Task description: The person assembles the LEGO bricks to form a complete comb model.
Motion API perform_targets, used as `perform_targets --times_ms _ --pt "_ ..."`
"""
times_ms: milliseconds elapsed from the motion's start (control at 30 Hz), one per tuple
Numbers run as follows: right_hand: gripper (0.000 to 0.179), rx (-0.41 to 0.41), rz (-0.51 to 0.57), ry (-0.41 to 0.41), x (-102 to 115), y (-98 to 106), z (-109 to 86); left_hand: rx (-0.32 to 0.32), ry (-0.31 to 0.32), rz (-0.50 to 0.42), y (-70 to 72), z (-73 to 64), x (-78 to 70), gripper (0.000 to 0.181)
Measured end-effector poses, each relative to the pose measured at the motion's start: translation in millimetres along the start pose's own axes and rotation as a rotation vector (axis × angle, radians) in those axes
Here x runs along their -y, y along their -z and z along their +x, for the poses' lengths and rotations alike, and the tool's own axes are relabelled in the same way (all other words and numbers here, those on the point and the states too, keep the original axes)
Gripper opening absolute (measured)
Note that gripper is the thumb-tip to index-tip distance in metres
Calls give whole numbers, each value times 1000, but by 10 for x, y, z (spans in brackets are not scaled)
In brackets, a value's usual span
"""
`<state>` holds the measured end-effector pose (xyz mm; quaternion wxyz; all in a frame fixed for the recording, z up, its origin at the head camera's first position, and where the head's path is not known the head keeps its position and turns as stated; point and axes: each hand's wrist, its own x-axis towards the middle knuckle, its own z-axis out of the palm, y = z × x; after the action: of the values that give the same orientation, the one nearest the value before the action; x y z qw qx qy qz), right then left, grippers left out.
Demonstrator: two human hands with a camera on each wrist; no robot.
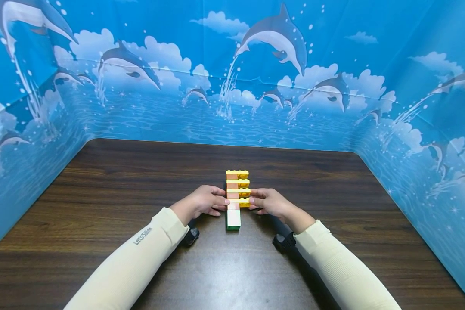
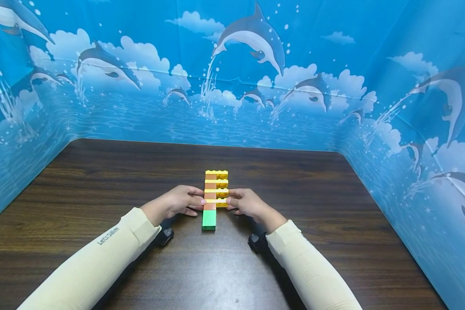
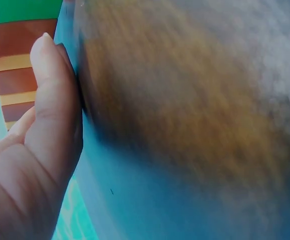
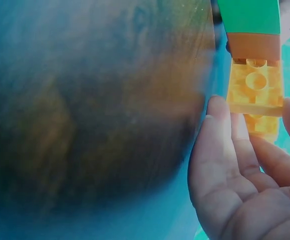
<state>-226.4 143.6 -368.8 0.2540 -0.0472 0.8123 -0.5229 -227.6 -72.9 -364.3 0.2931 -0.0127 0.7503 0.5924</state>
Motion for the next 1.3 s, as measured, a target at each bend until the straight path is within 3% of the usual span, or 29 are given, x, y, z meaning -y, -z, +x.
perform_targets --times_ms 233,467,1033,1300 --pt "41 -18 -16 8 -5 -8 -4 1 7 -2 1 73 13 51" --pt "39 -28 -38 8 -7 -28 15 -44 4 31 -7 117 33 50" --pt "38 -56 -114 -17 23 -44 44 -68 9 49 -30 71 -35 49" --pt "44 -80 -133 -30 67 -18 -20 -76 -5 70 54 37 -5 57"
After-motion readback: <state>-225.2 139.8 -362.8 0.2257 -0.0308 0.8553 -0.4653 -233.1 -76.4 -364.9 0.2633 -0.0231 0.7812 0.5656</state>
